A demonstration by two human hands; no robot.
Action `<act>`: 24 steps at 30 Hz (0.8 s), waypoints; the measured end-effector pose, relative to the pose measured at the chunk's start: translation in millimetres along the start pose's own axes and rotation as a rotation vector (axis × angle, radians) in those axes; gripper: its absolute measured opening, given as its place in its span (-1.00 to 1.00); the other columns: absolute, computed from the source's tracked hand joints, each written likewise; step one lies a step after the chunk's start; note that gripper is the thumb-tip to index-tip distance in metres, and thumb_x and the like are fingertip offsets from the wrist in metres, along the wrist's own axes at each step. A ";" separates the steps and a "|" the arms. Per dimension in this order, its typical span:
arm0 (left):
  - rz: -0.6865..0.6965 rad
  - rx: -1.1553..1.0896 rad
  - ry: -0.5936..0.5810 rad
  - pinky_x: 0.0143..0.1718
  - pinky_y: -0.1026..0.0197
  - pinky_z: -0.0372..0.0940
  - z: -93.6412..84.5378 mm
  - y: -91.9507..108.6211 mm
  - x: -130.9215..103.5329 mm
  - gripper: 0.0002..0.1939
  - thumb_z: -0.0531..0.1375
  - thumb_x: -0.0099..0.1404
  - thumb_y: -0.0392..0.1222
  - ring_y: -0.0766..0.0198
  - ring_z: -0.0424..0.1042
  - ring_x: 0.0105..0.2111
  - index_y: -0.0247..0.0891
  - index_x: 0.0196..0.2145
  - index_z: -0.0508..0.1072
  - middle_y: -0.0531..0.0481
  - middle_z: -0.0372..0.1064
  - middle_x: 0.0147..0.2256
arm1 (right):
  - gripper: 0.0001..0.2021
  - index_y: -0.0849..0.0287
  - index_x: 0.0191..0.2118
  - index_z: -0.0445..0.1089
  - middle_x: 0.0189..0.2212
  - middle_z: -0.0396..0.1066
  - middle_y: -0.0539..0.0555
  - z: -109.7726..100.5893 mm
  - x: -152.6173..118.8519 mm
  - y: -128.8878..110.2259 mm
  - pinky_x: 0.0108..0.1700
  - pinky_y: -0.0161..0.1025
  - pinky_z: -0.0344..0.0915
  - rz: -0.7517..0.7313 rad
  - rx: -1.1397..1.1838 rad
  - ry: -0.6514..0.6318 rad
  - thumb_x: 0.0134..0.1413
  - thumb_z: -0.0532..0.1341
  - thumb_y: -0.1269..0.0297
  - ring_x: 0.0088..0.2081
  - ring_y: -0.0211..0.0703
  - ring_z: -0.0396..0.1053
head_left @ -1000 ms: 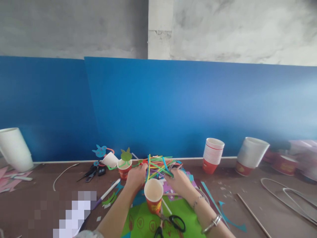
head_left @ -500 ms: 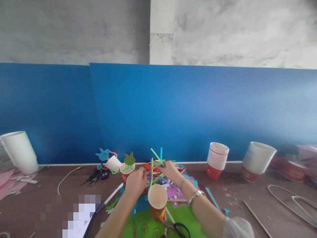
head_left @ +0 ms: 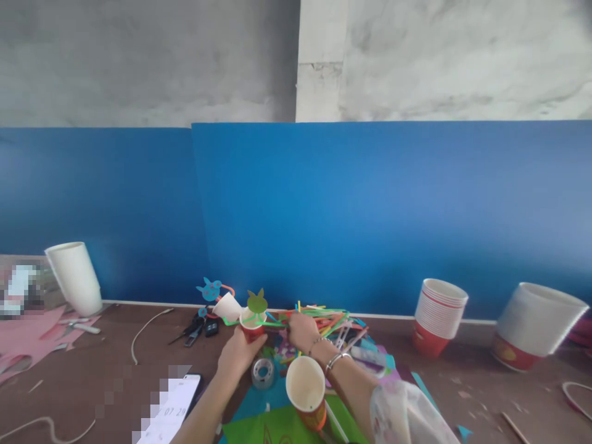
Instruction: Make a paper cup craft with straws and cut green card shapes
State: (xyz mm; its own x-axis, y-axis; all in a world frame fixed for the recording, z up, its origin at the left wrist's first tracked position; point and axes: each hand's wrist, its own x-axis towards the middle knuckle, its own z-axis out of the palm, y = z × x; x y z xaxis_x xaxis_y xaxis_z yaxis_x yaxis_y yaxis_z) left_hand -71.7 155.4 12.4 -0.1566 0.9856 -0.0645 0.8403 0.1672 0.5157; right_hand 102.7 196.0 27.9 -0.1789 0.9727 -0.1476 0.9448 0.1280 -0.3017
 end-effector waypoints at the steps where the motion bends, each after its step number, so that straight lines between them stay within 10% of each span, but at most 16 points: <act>1: 0.009 -0.010 0.009 -0.21 0.20 0.29 0.9 0.8 3.7 -0.51 0.08 0.23 0.09 0.01 0.46 -0.07 -0.27 0.01 0.30 -0.21 0.48 -0.06 | -0.70 0.23 0.01 0.32 -0.02 0.35 0.15 0.6 0.2 0.1 -0.07 -0.02 0.36 0.005 0.016 0.008 0.21 0.18 0.23 -0.08 -0.05 0.38; 11: -0.005 0.062 -0.009 -0.22 0.04 0.30 -22.3 17.3 24.2 -0.48 -0.02 0.21 0.23 -0.17 0.49 -0.15 -0.22 -0.31 0.52 -0.27 0.55 -0.26 | -0.90 0.27 -0.42 0.41 -0.63 0.37 -0.05 -8.7 3.6 39.3 -0.44 -0.35 0.19 0.021 0.611 0.265 0.00 0.18 0.36 -0.50 -0.24 0.35; 24: -0.035 0.081 0.009 -0.15 0.08 0.30 -18.3 17.5 19.8 -0.32 -0.10 0.18 0.38 -0.08 0.48 -0.10 -0.25 -0.19 0.48 -0.30 0.51 -0.16 | -0.69 0.17 -0.33 0.28 -0.58 0.28 -0.08 -51.7 -75.4 43.1 -0.65 -0.42 -0.20 -0.077 1.378 0.379 -0.12 0.22 0.03 -0.68 -0.44 -0.09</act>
State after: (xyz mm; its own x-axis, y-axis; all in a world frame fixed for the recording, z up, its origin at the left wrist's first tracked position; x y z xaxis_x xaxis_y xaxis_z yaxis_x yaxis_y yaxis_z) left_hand -69.6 177.4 35.8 -0.1915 0.9788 -0.0732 0.8735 0.2039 0.4421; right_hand 171.1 138.1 74.7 0.0736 0.9922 0.1009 -0.1189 0.1092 -0.9869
